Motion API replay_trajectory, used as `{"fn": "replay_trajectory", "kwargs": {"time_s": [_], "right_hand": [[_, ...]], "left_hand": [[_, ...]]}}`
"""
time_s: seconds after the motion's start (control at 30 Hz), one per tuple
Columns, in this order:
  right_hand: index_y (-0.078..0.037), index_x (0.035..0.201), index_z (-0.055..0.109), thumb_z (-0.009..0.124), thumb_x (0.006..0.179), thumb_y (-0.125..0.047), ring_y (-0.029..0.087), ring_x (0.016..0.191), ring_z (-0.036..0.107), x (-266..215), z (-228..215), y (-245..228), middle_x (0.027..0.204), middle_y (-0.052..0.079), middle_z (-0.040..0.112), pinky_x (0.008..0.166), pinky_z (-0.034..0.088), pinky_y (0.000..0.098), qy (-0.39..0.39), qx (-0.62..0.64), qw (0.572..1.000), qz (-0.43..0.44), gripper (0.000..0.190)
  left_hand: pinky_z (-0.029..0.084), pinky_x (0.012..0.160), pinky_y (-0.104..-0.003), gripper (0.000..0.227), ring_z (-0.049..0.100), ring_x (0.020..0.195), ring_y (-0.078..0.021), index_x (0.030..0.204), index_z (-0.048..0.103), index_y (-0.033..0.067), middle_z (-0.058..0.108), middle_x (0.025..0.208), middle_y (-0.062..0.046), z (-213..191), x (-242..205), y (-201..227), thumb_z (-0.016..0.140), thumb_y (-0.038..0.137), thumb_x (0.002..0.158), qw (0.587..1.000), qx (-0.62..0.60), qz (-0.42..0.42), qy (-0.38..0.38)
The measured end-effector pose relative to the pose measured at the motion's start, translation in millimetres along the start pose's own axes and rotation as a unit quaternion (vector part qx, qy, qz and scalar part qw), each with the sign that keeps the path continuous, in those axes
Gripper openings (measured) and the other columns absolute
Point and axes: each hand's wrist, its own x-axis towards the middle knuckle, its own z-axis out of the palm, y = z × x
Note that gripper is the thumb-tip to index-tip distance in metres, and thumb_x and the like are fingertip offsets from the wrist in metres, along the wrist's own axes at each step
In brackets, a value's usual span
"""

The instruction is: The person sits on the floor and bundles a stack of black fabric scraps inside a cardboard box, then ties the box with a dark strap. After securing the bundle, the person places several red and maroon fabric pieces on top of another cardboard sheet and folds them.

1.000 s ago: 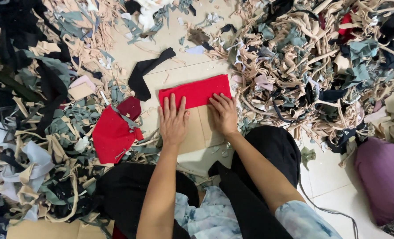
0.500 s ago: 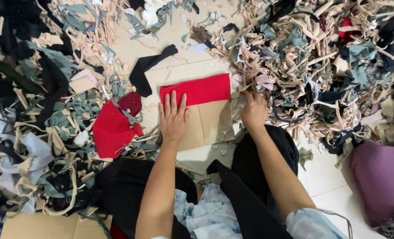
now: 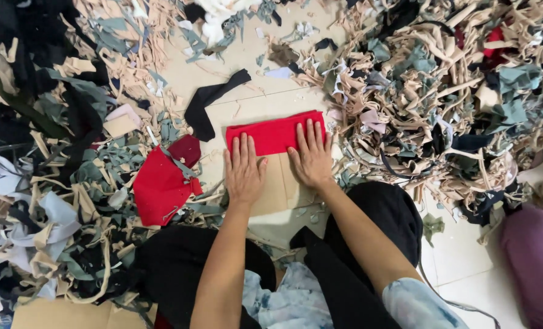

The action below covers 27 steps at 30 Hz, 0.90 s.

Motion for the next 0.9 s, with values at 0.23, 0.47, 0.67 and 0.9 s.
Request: {"fn": "replay_trajectory", "kwargs": {"time_s": [0.23, 0.47, 0.67, 0.9], "right_hand": [[-0.023, 0.166, 0.017, 0.026, 0.106, -0.062, 0.033, 0.158, 0.009, 4.6, 2.4, -2.5, 0.172, 0.012, 0.015, 0.125, 0.007, 0.0584, -0.029, 0.002, 0.999, 0.036, 0.071], [-0.023, 0.166, 0.016, 0.031, 0.108, -0.057, 0.034, 0.158, 0.008, 2.8, 3.2, -3.9, 0.172, 0.011, 0.011, 0.124, 0.007, 0.0608, -0.028, 0.004, 0.999, 0.033, 0.069], [-0.02, 0.166, 0.014, 0.032, 0.104, -0.063, 0.036, 0.158, 0.004, 1.3, -1.7, -9.6, 0.172, 0.015, 0.01, 0.123, 0.007, 0.0635, -0.03, 0.0, 0.999, 0.03, 0.077], [-0.02, 0.166, 0.019, 0.041, 0.098, -0.067, 0.04, 0.157, 0.005, 5.5, -2.1, -21.3, 0.172, 0.016, 0.01, 0.121, 0.009, 0.0693, -0.012, 0.033, 0.999, 0.03, 0.084]], "left_hand": [[0.005, 0.123, -0.067, 0.086, 0.01, 0.158, -0.0416, 0.164, 0.026, 0.015, 0.011, 0.171, -0.022, -12.1, 13.4, -3.3, 0.052, 0.06, 0.095, 0.995, -0.063, -0.07, -0.024], [0.006, 0.121, -0.07, 0.099, 0.014, 0.159, -0.038, 0.162, 0.027, 0.0046, 0.016, 0.171, -0.021, -21.2, 18.2, -1.2, 0.055, 0.065, 0.089, 0.996, -0.021, -0.076, -0.036], [0.009, 0.125, -0.063, 0.096, 0.016, 0.159, -0.0345, 0.162, 0.027, 0.0067, 0.018, 0.171, -0.019, -23.0, 17.0, -3.2, 0.054, 0.065, 0.091, 0.995, -0.048, -0.076, -0.033], [0.02, 0.119, -0.072, 0.072, 0.026, 0.155, -0.034, 0.154, 0.045, 0.0142, 0.032, 0.166, -0.01, -28.1, 25.6, -39.1, 0.057, 0.057, 0.098, 0.988, -0.134, -0.077, 0.014]]}}
